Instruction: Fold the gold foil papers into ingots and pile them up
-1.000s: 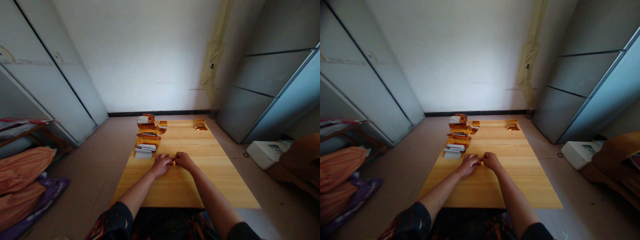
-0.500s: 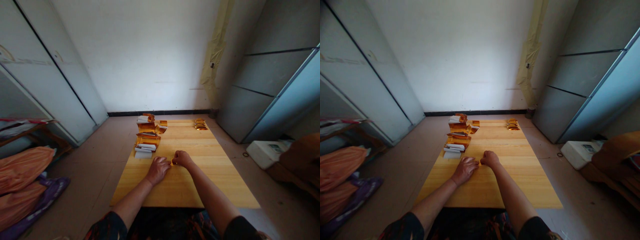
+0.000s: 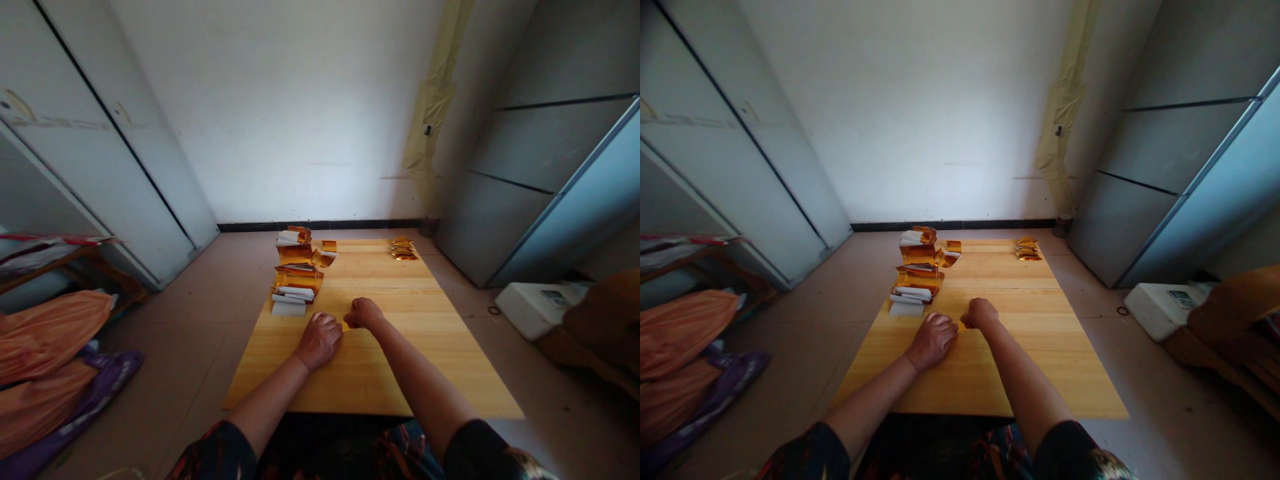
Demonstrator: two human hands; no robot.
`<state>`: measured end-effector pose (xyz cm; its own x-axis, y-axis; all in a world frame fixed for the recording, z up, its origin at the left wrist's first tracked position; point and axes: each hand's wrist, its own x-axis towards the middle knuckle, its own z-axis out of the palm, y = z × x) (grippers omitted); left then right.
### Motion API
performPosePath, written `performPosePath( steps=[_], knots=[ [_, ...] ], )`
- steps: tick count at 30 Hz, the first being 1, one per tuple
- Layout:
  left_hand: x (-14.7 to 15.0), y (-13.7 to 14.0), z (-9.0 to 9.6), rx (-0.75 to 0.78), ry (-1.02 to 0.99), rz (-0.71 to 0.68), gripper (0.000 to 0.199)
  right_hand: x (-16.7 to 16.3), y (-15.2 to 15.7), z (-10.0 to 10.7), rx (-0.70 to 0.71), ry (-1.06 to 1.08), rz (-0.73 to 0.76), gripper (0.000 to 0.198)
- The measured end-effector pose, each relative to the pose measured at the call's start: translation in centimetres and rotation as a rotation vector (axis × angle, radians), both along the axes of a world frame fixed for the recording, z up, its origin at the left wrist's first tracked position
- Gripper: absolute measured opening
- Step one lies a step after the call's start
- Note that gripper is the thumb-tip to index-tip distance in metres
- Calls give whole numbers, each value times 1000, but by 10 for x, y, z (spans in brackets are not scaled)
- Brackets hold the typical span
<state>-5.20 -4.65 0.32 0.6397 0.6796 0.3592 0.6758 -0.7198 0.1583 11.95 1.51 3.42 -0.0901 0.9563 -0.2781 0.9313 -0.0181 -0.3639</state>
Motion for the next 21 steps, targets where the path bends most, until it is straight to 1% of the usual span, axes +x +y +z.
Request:
performPosePath(
  steps=[2,5,9,12,16,21],
  knots=[
    [5,4,3,-26,32,22,20,2,1,-5,26,24,-34,16],
    [16,14,6,-55,68,43,23,6,-1,-11,61,42,-47,12],
    [31,28,5,-75,144,73,24,8,-5,-14,117,45,-65,16],
    [36,31,1,-85,166,67,24,9,-9,-15,136,38,-97,18],
    [38,29,-1,-103,132,85,23,14,-12,-12,109,9,-155,17],
    [40,25,3,-127,131,130,20,19,-12,-8,58,14,-203,14]
  ],
)
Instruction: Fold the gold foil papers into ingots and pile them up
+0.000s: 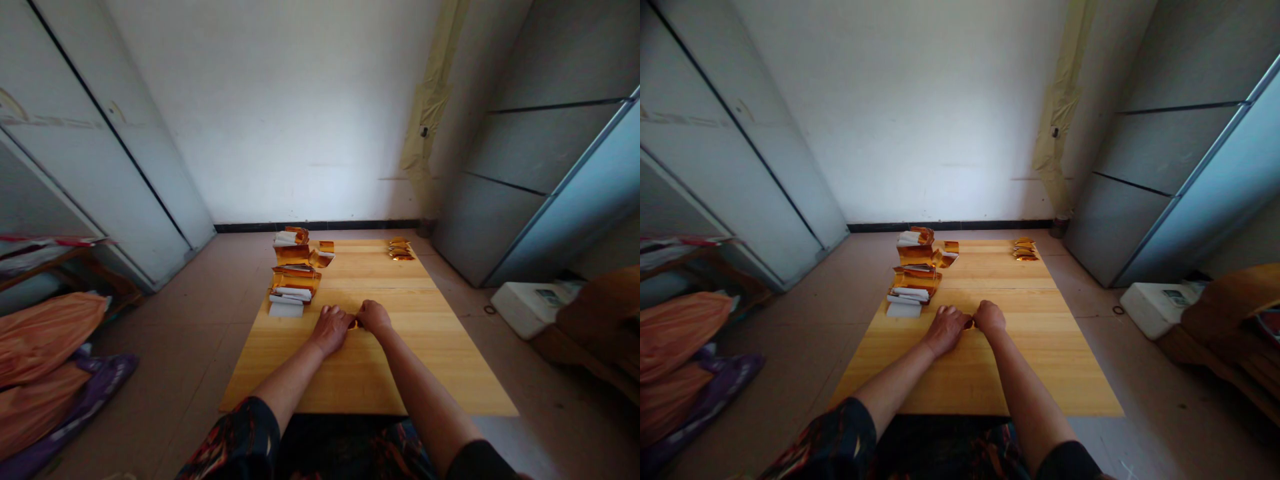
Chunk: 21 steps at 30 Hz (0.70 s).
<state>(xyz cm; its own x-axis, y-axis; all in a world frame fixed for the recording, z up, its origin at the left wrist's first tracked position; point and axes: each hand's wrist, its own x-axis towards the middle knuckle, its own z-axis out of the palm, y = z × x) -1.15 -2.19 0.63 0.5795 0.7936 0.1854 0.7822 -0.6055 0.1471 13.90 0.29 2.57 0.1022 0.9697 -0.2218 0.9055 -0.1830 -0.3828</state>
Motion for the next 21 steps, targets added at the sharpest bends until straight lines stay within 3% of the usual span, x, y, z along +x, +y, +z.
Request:
performPosePath(
  steps=[21],
  knots=[
    [4,0,6,-8,71,3,20,24,-16,2,-60,81,-18,15]
  ],
)
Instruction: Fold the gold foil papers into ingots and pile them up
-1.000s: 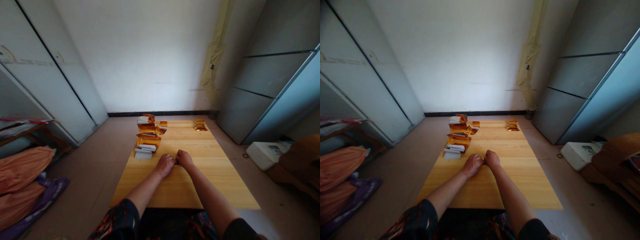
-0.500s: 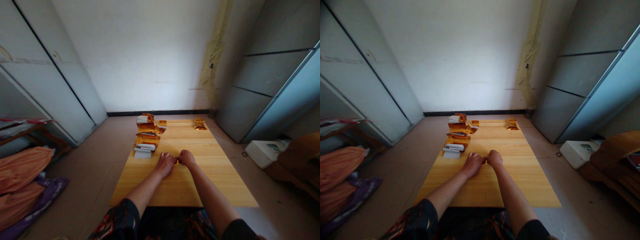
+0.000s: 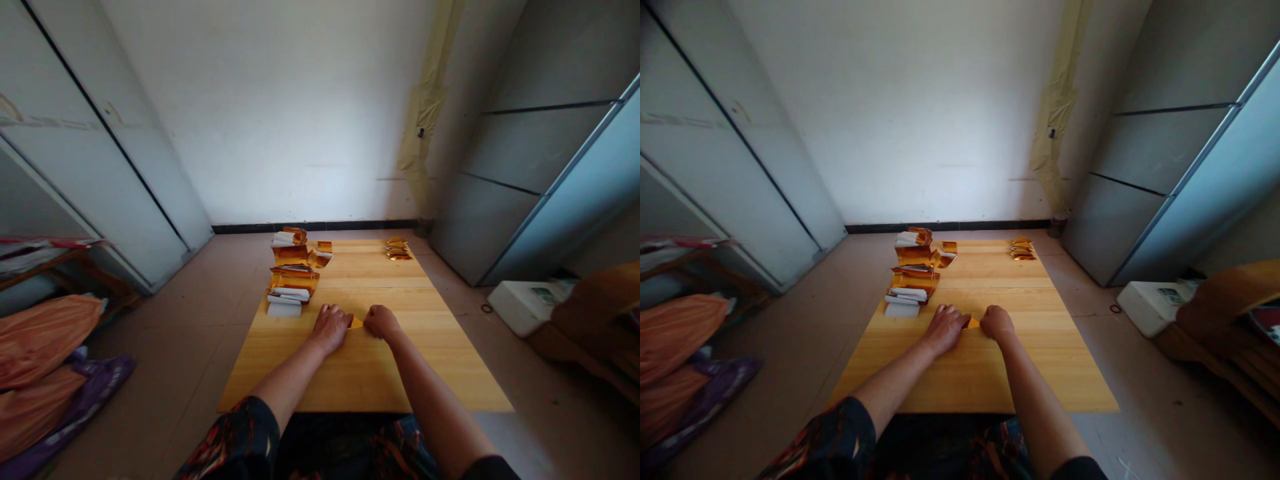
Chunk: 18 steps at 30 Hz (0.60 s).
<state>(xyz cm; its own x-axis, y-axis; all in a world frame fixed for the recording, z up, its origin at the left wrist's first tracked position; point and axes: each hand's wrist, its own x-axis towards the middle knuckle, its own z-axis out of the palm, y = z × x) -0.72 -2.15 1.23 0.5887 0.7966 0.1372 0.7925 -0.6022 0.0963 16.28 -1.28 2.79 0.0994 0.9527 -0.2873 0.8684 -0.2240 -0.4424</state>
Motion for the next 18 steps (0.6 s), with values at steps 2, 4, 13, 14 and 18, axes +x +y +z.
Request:
performPosePath(
  steps=[2,4,13,14,18],
  knots=[
    [0,-1,0,7,-2,7,20,4,-1,-1,-9,9,3,14],
    [0,-2,0,19,-11,16,20,6,-1,-2,-28,25,4,13],
    [-1,2,4,-26,-38,5,13,15,-9,-11,189,127,80,19],
    [-1,3,4,-33,-42,5,13,16,-11,-13,234,146,130,20],
    [-2,5,3,-32,-49,4,13,15,-17,-15,311,122,257,23]
  ],
)
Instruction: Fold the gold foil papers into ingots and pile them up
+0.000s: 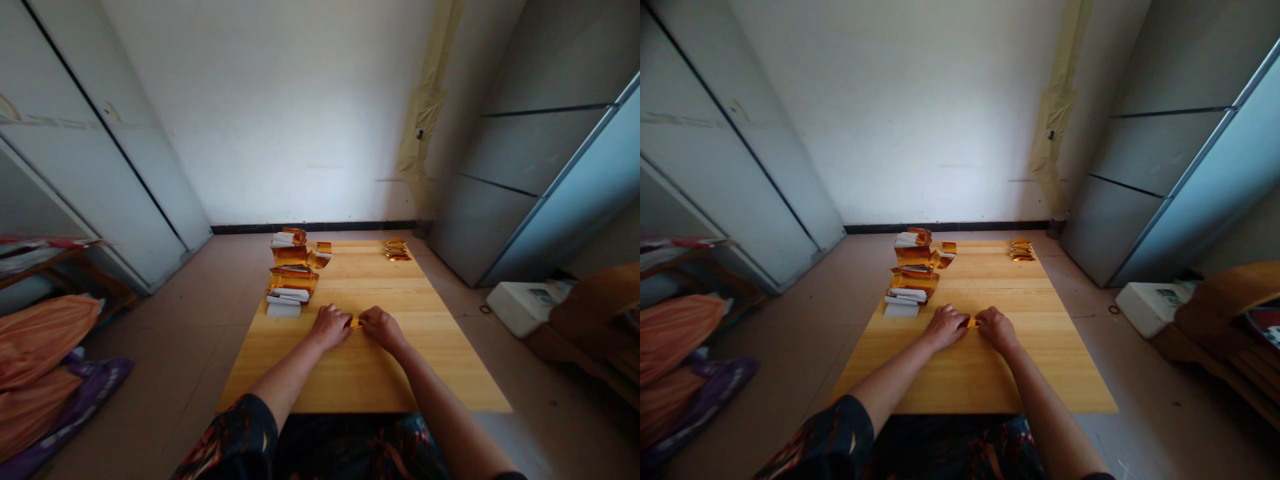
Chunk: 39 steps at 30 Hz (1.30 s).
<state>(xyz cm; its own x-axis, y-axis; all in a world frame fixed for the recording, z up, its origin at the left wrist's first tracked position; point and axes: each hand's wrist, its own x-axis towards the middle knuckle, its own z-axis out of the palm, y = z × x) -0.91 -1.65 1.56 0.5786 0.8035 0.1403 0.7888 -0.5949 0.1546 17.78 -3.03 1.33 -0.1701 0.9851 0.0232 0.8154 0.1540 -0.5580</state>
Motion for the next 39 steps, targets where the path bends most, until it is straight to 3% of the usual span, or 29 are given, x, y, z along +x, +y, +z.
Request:
performPosePath(
  steps=[18,24,31,39],
  knots=[
    [-1,1,-22,127,-83,5,25,-21,-1,4,71,-261,20,20],
    [-1,-4,-21,175,-96,49,21,-34,-2,0,205,-399,6,18],
    [-3,-8,-20,187,-91,139,18,-31,-4,-21,445,-336,33,20],
    [-4,-4,-27,155,-109,185,26,-31,-6,-22,499,-351,34,18]
  ],
)
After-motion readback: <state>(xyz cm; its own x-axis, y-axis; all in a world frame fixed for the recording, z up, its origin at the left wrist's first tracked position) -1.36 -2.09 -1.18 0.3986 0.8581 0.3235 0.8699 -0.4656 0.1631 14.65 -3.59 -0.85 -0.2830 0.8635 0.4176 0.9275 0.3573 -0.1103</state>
